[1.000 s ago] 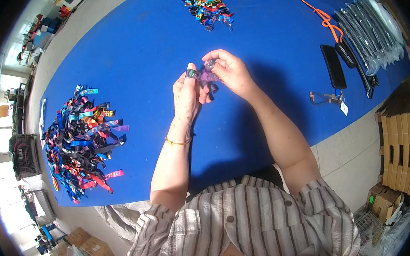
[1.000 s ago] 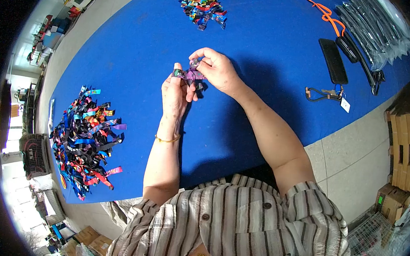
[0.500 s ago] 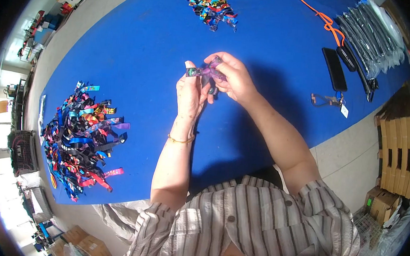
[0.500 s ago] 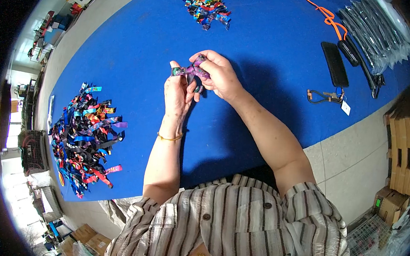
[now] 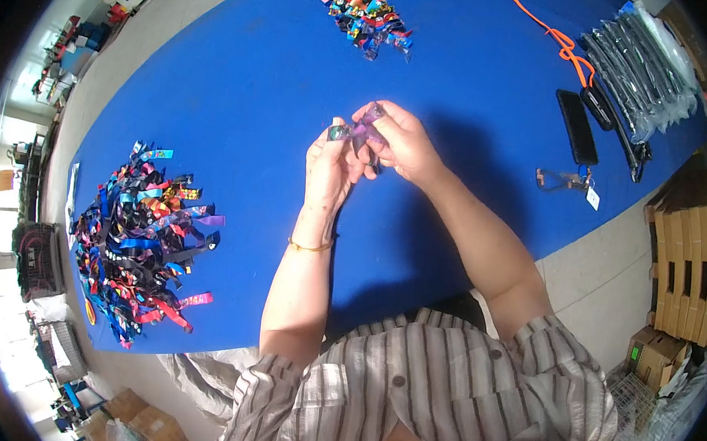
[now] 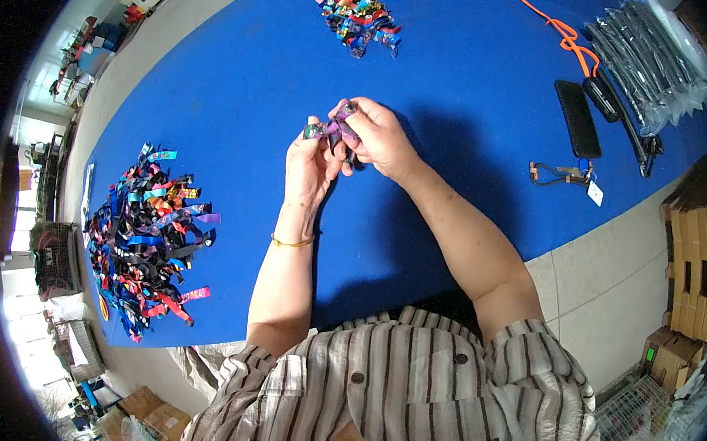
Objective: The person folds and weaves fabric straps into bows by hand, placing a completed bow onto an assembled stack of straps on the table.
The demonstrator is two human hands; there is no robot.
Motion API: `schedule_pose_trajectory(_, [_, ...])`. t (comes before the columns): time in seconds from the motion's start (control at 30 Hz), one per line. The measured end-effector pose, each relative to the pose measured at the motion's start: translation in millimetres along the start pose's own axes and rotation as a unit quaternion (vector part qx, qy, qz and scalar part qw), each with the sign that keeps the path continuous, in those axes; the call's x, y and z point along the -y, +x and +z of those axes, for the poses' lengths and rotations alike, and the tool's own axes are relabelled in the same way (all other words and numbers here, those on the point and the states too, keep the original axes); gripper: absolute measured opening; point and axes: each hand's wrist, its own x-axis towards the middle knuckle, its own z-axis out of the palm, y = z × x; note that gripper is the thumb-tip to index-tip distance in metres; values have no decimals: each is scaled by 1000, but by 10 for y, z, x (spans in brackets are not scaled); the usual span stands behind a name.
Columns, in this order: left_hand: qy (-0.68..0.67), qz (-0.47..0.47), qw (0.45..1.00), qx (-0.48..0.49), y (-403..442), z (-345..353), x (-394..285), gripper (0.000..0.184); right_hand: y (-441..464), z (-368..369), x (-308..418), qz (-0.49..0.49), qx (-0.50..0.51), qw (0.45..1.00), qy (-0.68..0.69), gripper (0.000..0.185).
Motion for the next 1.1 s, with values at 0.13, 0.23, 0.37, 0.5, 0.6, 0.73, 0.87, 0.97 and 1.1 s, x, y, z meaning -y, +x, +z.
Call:
schedule_pose_trajectory(0.13, [-57, 0, 998, 37, 17, -89, 63, 25, 31, -68, -31, -6, -1, 1000, -14, 20])
schedule_pose_trajectory(0.23, [-43, -2, 998, 43, 22, -85, 50, 25, 22, -79, -8, -10, -4, 999, -42, 25])
schedule_pose_trajectory(0.37, [14, 24, 1000, 3, 19, -118, 86, 30, -6, -44, 50, -4, -14, 998, -62, 24])
schedule_pose_trajectory(0.5, [-9, 21, 999, 25, 13, -107, 48, 32, -19, -28, 26, 11, -13, 998, -53, 22])
schedule_pose_trajectory(0.6, [-7, 22, 1000, 16, 11, -95, 76, 31, -14, -29, 32, 11, -18, 998, -58, 22])
schedule_pose_trajectory(0.73, [4, 18, 1000, 20, 4, -84, 74, 31, 1, -4, 45, 3, -50, 996, -70, 24])
schedule_pose_trajectory(0.87, [8, 30, 999, 23, -11, -77, 83, 29, 12, -28, 15, -8, -55, 996, -75, 26])
schedule_pose_trajectory(0.97, [19, 38, 999, 24, 22, -155, 109, 33, 21, -39, -15, -7, -48, 996, -74, 26])
schedule_pose_trajectory(1.1, [-5, 36, 999, 19, 4, -108, 65, 34, 27, -53, -68, -5, -26, 998, -55, 26])
